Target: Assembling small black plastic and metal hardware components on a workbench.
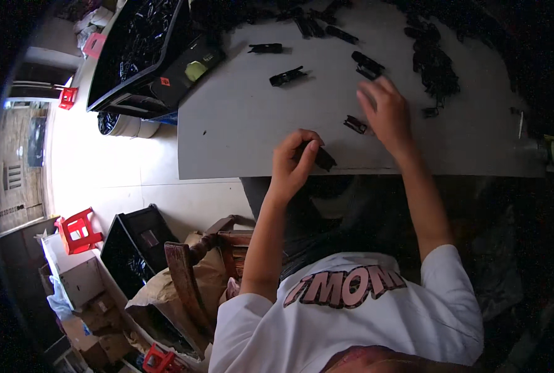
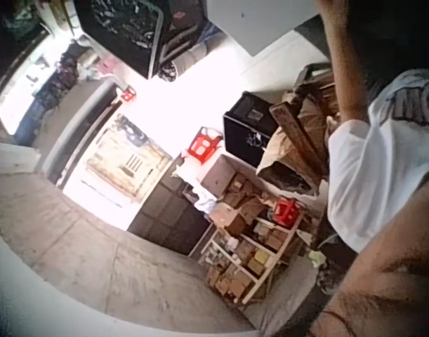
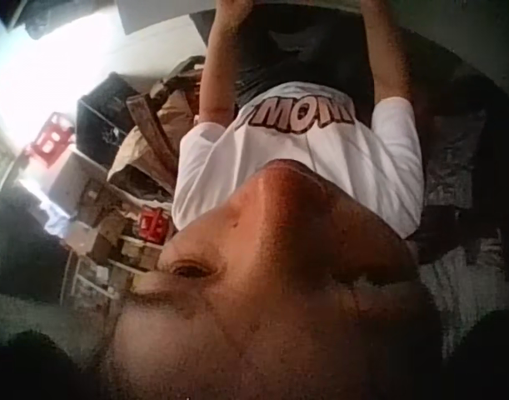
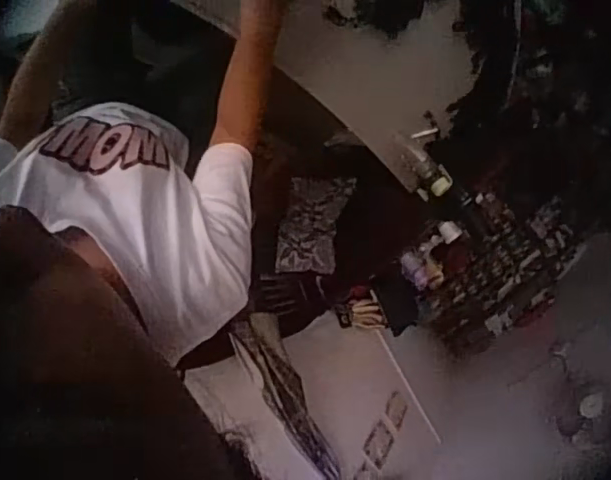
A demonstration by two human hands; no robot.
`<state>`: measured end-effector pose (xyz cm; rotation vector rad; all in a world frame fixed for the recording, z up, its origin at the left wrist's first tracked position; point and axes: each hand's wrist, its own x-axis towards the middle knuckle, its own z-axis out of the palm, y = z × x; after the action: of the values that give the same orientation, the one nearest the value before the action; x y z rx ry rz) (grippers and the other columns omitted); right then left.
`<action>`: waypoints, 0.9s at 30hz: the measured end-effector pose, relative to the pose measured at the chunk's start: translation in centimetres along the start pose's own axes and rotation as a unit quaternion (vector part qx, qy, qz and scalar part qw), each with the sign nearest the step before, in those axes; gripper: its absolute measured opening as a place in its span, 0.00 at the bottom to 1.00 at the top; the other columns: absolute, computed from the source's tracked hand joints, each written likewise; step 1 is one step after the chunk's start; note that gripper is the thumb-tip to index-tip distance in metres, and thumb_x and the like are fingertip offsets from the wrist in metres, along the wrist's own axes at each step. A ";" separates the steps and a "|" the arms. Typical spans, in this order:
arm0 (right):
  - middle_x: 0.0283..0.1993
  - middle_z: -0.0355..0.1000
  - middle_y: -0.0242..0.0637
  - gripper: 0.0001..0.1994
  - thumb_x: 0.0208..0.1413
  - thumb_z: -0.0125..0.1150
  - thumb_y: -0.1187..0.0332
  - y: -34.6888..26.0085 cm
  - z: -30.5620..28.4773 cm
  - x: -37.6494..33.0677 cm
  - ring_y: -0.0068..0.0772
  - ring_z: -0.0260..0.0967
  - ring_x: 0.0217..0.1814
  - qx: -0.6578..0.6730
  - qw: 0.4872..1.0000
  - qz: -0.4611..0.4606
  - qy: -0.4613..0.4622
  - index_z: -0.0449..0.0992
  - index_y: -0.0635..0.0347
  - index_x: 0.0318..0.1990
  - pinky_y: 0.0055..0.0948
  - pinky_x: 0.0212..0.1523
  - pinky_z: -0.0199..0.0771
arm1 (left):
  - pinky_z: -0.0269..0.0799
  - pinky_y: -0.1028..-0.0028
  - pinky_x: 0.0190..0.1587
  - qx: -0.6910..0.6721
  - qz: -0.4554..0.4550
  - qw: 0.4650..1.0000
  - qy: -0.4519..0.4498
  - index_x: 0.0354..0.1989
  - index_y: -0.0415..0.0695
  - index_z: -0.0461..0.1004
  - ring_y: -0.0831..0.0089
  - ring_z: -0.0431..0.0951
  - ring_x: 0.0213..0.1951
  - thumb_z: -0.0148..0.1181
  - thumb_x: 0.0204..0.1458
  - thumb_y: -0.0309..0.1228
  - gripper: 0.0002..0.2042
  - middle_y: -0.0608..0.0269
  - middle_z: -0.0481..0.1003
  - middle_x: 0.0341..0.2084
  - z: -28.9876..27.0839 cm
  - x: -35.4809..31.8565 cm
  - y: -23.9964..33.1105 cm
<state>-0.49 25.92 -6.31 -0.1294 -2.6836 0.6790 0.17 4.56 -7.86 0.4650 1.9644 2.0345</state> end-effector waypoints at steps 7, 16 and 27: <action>0.37 0.69 0.41 0.13 0.55 0.57 0.62 2.3 1.6 1.9 0.45 0.71 0.37 -0.138 0.990 -0.016 0.040 0.71 0.60 0.43 0.38 0.34 0.71 | 0.62 0.82 0.30 0.003 0.077 0.997 0.006 0.33 0.38 0.69 0.83 0.65 0.25 0.49 0.56 0.23 0.03 0.68 0.68 0.24 0.2 0.6 -1.0; 0.34 0.68 0.42 0.11 0.52 0.61 0.64 3.6 -1.6 -2.3 0.40 0.69 0.33 -0.168 0.984 0.057 -0.024 0.71 0.63 0.35 0.34 0.32 0.70 | 0.66 0.70 0.33 0.255 0.141 0.946 0.139 0.41 0.41 0.67 0.65 0.70 0.31 0.49 0.45 0.18 0.13 0.56 0.67 0.33 -2.6 6.8 -0.9; 0.38 0.70 0.38 0.15 0.45 0.67 0.69 -1.1 -1.4 -4.1 0.36 0.72 0.36 0.013 0.999 -0.038 -0.030 0.74 0.63 0.40 0.30 0.34 0.73 | 0.72 0.65 0.40 0.479 0.056 0.863 0.152 0.45 0.48 0.72 0.58 0.76 0.40 0.61 0.47 0.31 0.15 0.58 0.71 0.45 -2.8 9.7 -0.2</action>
<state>3.84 24.83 -5.94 -0.0011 -2.7203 0.7054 -9.77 6.03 -7.77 0.4553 3.1415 1.0530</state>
